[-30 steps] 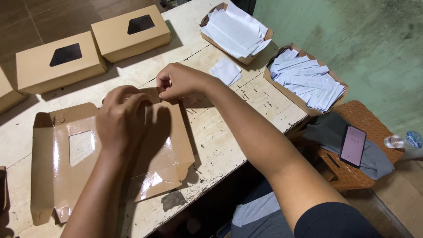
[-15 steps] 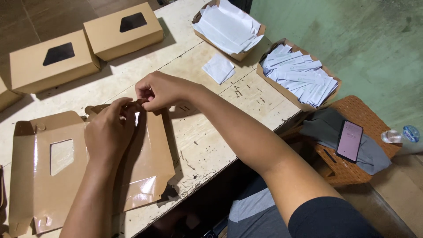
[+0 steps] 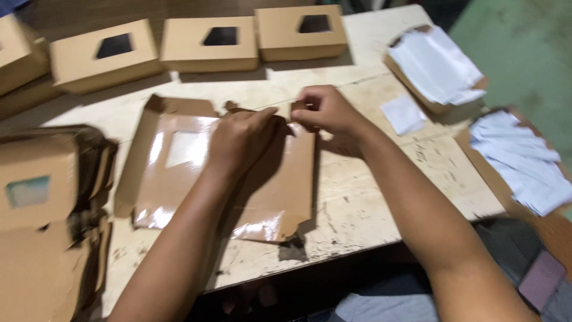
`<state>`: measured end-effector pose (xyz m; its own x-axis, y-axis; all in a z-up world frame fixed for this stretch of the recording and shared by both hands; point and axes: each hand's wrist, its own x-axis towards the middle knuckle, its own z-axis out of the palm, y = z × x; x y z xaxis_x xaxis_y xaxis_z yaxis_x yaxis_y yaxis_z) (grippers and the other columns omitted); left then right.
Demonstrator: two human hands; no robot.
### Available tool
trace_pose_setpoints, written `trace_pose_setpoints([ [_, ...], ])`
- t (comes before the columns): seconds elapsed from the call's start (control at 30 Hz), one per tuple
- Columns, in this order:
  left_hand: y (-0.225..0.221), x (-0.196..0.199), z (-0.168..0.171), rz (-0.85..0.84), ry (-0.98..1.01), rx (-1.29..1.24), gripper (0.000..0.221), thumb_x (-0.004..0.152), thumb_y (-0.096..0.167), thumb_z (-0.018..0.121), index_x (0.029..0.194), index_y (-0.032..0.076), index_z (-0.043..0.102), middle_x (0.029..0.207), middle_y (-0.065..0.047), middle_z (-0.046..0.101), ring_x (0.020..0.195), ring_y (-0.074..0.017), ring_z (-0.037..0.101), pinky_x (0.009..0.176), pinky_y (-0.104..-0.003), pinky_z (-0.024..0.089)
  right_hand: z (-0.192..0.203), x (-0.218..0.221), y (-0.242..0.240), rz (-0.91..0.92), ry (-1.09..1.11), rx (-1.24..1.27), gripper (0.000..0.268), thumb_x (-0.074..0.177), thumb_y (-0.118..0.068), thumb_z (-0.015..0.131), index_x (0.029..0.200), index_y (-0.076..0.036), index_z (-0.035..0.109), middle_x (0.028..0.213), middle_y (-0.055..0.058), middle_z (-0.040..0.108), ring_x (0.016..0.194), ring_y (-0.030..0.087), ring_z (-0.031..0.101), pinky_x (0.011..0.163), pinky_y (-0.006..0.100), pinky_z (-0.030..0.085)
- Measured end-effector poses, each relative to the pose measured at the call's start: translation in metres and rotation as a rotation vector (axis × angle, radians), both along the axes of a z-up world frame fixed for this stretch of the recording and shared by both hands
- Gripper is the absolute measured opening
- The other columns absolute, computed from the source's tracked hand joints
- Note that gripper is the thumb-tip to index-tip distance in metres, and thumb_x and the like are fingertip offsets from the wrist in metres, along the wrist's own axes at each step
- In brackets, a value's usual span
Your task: Folding cardboard templates into boxes and placing paper liners inside
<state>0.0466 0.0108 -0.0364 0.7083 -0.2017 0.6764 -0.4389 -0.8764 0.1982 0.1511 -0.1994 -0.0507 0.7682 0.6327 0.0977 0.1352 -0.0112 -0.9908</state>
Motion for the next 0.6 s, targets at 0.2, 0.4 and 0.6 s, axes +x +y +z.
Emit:
trace_pose_setpoints([
  [0.2,0.012,0.007,-0.020,0.082,-0.133,0.029,0.023,0.093,0.024,0.066,0.114,0.023,0.072,0.069,-0.011,0.069,0.062,-0.0323,0.071,0.057,-0.046,0.059,0.005,0.003,0.000,-0.096,-0.245,-0.010,0.009,0.092,0.002,0.075,0.094,0.005,0.067,0.059,0.013,0.061,0.048,0.019,0.061,0.042,0.028,0.049],
  [0.4,0.015,0.026,-0.042,0.123,-0.002,-0.155,0.027,0.097,0.028,0.065,0.122,0.020,0.070,0.064,-0.014,0.069,0.061,-0.0327,0.071,0.058,-0.045,0.060,0.022,-0.009,0.010,-0.133,-0.731,-0.022,0.009,0.086,0.000,0.082,0.085,-0.003,0.075,0.064,0.006,0.059,0.053,0.016,0.053,0.048,0.027,0.043],
  [0.6,0.008,0.014,-0.021,-0.082,0.112,-0.427,0.026,0.096,0.021,0.070,0.122,0.018,0.068,0.083,-0.011,0.075,0.083,-0.0319,0.075,0.074,-0.042,0.061,0.071,-0.055,0.021,-0.096,0.114,0.148,0.032,0.087,-0.009,0.068,0.116,0.006,0.067,0.077,-0.003,0.047,0.063,0.001,0.035,0.053,0.016,0.028],
])
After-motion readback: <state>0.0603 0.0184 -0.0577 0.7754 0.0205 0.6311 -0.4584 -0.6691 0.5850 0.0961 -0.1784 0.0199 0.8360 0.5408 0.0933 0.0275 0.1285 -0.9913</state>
